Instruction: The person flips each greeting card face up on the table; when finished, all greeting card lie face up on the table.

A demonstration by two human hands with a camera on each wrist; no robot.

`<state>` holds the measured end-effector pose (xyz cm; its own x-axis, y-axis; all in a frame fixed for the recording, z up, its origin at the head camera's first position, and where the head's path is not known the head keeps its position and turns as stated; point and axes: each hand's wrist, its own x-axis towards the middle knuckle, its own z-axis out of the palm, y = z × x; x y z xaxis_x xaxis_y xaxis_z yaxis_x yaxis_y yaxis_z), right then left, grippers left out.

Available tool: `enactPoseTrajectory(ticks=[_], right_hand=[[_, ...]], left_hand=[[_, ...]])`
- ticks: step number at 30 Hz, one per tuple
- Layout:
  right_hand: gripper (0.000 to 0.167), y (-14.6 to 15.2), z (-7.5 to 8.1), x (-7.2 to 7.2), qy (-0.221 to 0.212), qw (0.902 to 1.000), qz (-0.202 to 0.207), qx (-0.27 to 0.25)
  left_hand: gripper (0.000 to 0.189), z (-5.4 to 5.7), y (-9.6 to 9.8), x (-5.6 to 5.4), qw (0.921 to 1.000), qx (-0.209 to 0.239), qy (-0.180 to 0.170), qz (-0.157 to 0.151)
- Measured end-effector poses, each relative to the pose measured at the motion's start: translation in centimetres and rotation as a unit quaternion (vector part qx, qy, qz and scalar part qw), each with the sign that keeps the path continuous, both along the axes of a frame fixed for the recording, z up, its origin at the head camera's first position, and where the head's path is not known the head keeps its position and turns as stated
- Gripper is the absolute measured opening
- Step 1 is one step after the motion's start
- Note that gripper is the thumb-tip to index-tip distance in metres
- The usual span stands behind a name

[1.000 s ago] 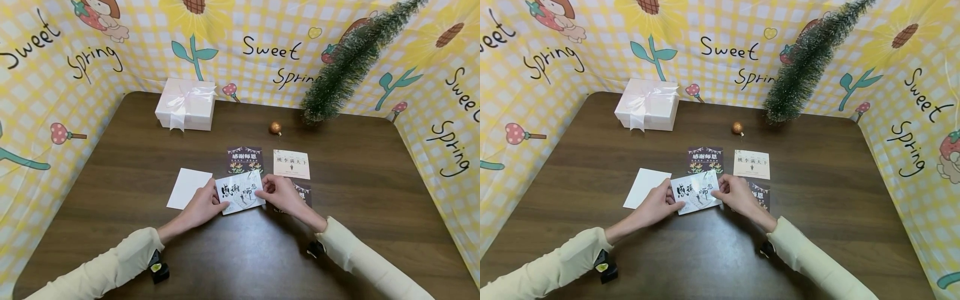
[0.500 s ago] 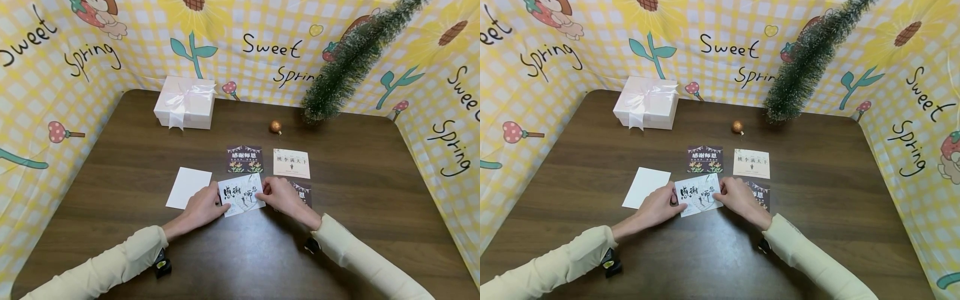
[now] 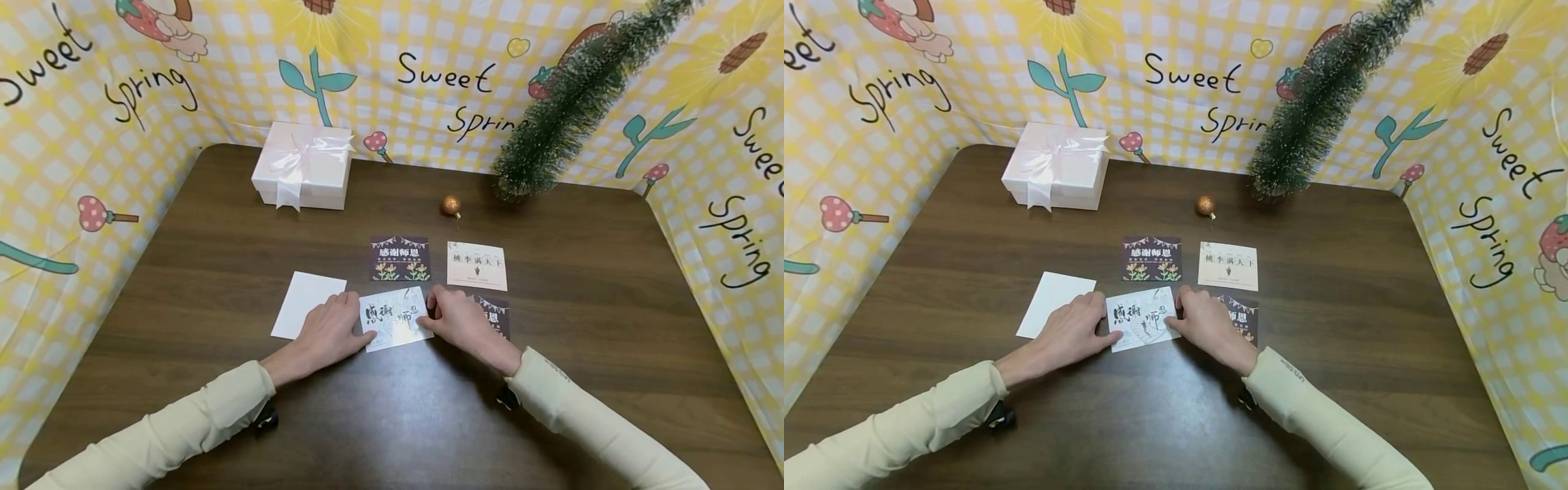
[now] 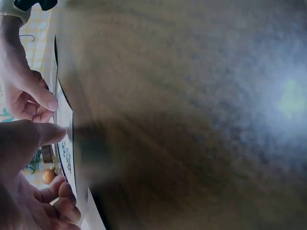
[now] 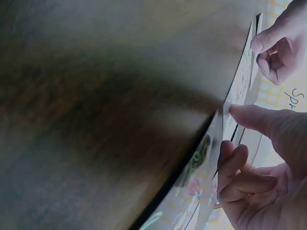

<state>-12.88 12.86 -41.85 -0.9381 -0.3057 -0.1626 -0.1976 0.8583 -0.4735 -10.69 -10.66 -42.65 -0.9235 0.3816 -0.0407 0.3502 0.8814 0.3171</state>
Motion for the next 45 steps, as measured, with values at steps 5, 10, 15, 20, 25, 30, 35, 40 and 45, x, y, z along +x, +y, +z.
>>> enactPoseTrajectory(ticks=[5, 10, 15, 20, 25, 30, 35, 40, 45], right_hand=[[0.022, -0.7, 0.4, 0.0, 0.043, 0.9985, 0.031, -0.014], [0.027, -2.4, 0.4, 0.0, 0.092, 0.9912, 0.090, -0.031], [0.042, -4.7, 0.2, 0.1, 0.123, 0.9805, 0.152, -0.022], [0.051, -7.1, 0.2, 0.1, 0.144, 0.9653, 0.217, -0.020], [0.059, -9.5, 0.1, 0.3, 0.162, 0.9473, 0.276, 0.008], [0.064, -11.4, -0.1, 0.6, 0.177, 0.9301, 0.316, 0.061], [0.069, -12.4, -0.2, 0.7, 0.180, 0.9178, 0.342, 0.090], [0.069, -13.0, -0.3, 0.8, 0.196, 0.9067, 0.359, 0.104], [0.053, -13.5, -0.4, 0.8, 0.212, 0.9011, 0.364, 0.105]], left_hand=[[0.029, 0.4, -1.5, -0.5, 0.9973, 0.062, 0.034, -0.020], [0.015, 0.8, -4.2, -2.0, 0.9923, 0.096, 0.069, -0.036], [0.014, 0.9, -7.1, -3.3, 0.9909, 0.088, 0.092, -0.046], [0.022, 0.5, -9.3, -3.9, 0.9928, 0.057, 0.089, -0.056], [0.030, 0.1, -10.7, -4.0, 0.9952, 0.019, 0.074, -0.062], [0.034, -0.5, -11.5, -3.7, 0.9942, -0.004, 0.074, -0.078], [0.035, -0.8, -12.2, -3.5, 0.9921, -0.025, 0.083, -0.091], [0.034, -0.6, -12.8, -3.5, 0.9901, -0.038, 0.092, -0.100], [0.038, -0.4, -13.3, -3.5, 0.9894, -0.041, 0.094, -0.103]])
